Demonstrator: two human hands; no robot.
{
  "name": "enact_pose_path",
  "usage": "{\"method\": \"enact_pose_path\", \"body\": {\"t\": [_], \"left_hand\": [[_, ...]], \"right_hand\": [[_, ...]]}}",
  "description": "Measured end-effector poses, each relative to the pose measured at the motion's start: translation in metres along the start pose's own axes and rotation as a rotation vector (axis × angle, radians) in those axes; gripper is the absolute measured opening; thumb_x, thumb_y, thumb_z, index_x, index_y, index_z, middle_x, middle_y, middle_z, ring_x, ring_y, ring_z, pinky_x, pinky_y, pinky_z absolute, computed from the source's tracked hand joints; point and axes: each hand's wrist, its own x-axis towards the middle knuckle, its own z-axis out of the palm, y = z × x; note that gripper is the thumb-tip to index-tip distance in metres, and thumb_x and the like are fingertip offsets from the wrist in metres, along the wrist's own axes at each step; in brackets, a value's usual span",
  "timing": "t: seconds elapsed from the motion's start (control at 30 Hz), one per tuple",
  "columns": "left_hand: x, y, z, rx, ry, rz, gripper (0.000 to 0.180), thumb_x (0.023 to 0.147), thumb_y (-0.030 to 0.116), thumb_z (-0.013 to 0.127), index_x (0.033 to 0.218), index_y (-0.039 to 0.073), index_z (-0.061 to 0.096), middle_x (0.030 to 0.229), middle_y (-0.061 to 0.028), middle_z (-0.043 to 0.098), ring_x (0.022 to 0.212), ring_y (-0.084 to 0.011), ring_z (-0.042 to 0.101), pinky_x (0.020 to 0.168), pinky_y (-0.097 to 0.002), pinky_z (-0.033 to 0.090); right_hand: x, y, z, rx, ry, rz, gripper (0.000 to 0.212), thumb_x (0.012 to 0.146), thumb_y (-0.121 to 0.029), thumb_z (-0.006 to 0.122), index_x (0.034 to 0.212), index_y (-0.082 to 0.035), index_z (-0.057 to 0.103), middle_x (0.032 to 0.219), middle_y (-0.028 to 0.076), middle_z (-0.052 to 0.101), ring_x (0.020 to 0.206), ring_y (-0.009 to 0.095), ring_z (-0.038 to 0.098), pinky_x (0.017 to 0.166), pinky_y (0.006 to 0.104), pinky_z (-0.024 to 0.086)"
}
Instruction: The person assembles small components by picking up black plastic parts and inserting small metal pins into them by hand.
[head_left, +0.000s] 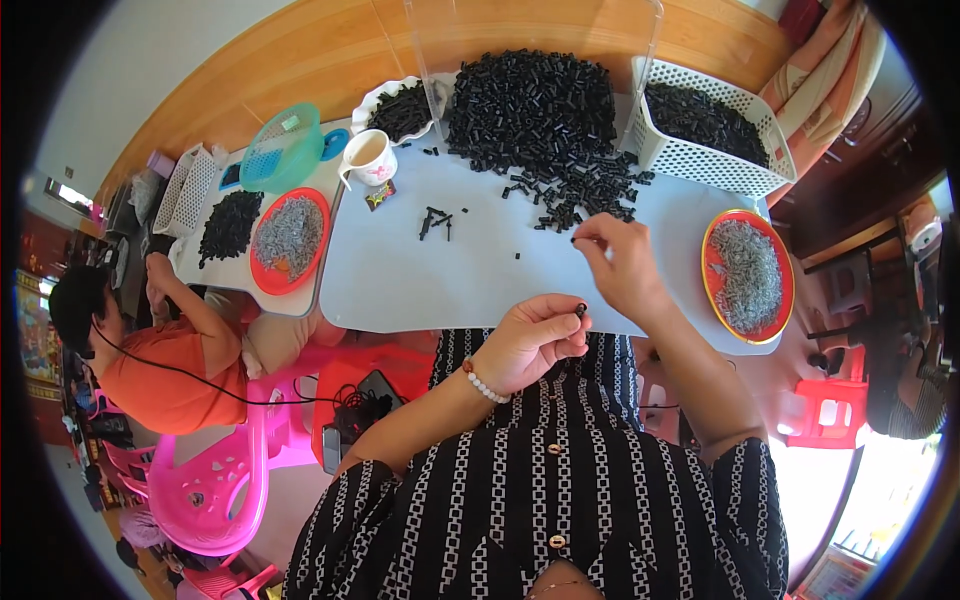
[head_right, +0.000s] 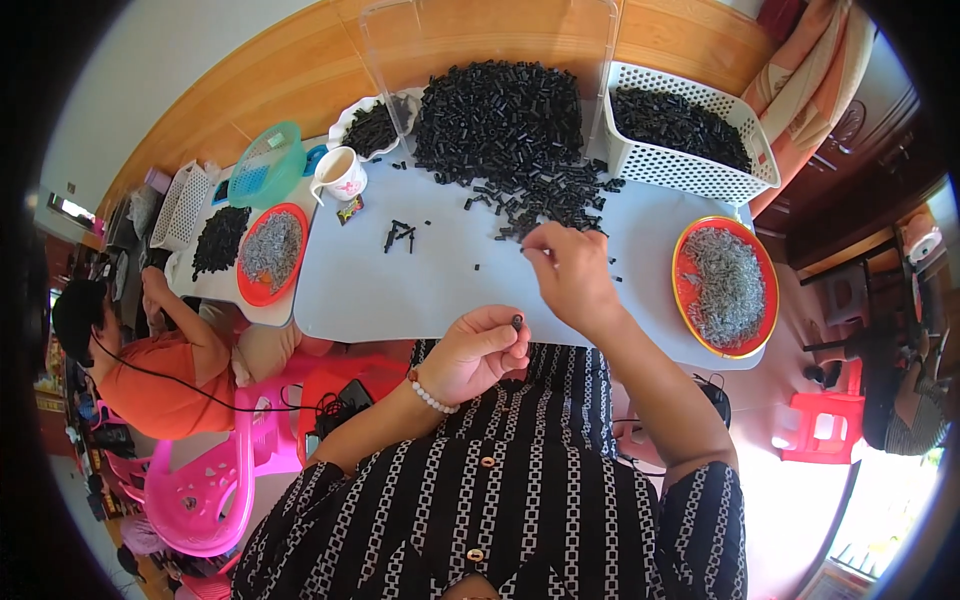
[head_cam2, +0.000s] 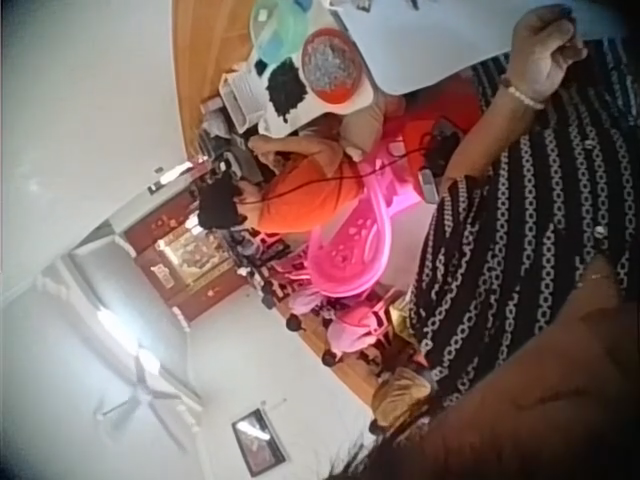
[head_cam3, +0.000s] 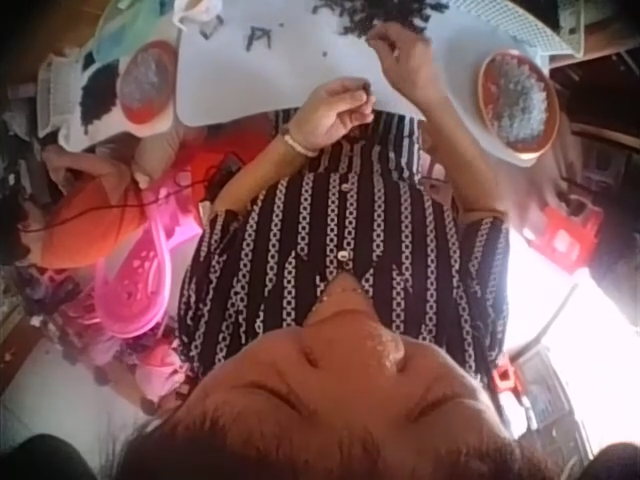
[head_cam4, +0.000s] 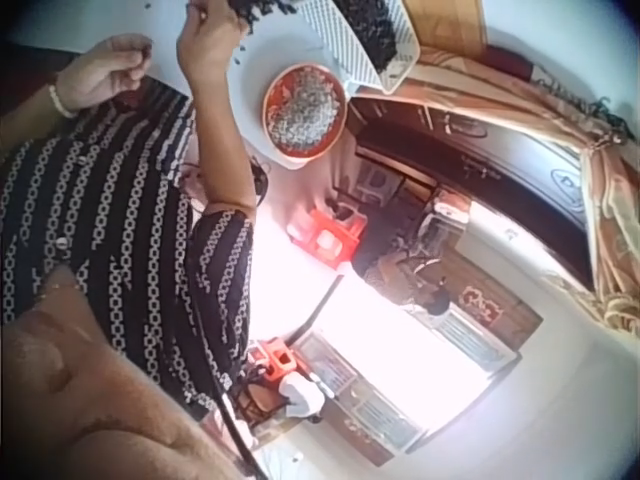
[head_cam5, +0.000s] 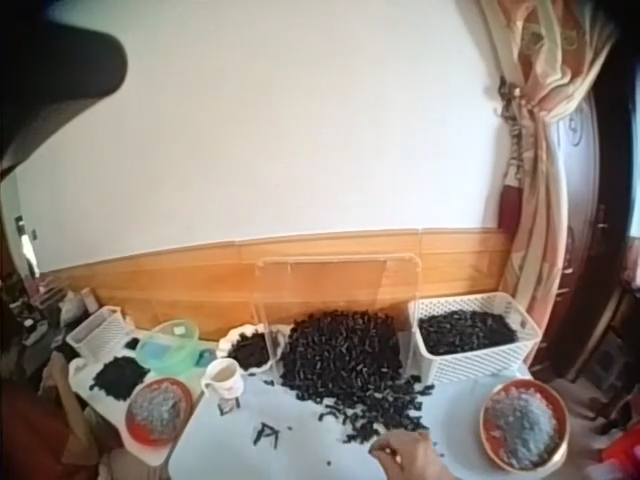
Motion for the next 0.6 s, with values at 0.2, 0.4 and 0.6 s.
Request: {"method": "enact_pose_path", "body": {"t": [0.2, 0.4, 0.6], "left_hand": [[0.006, -0.003, 0.007, 0.043, 0.011, 0.053, 0.019, 0.093, 0.005, 0.059, 0.111, 0.001, 0.063, 0.099, -0.0111, 0.068, 0.081, -0.0160, 0.068, 0.077, -0.0303, 0.058], [0.007, -0.009, 0.017, 0.066, 0.023, 0.042, 0.018, 0.093, 0.006, 0.059, 0.110, 0.000, 0.064, 0.098, -0.0114, 0.069, 0.081, -0.0157, 0.068, 0.076, -0.0299, 0.058], [0.005, -0.011, 0.021, 0.098, 0.063, 0.034, 0.018, 0.093, 0.007, 0.059, 0.110, 0.000, 0.064, 0.097, -0.0115, 0.069, 0.080, -0.0161, 0.068, 0.075, -0.0300, 0.058]], "right_hand": [[-0.022, -0.020, -0.058, 0.813, -0.153, 0.408, 0.011, 0.087, -0.007, 0.064, 0.093, 0.001, 0.066, 0.082, 0.002, 0.066, 0.079, 0.008, 0.058, 0.073, 0.0239, 0.046], [-0.034, -0.033, -0.077, 0.745, -0.206, 0.352, 0.012, 0.089, -0.009, 0.064, 0.091, 0.002, 0.066, 0.081, 0.003, 0.066, 0.078, 0.008, 0.057, 0.073, 0.0244, 0.046], [-0.033, -0.050, -0.094, 0.633, -0.286, 0.365, 0.012, 0.088, -0.009, 0.062, 0.089, 0.003, 0.066, 0.078, 0.007, 0.066, 0.074, 0.011, 0.058, 0.068, 0.0270, 0.047]]}}
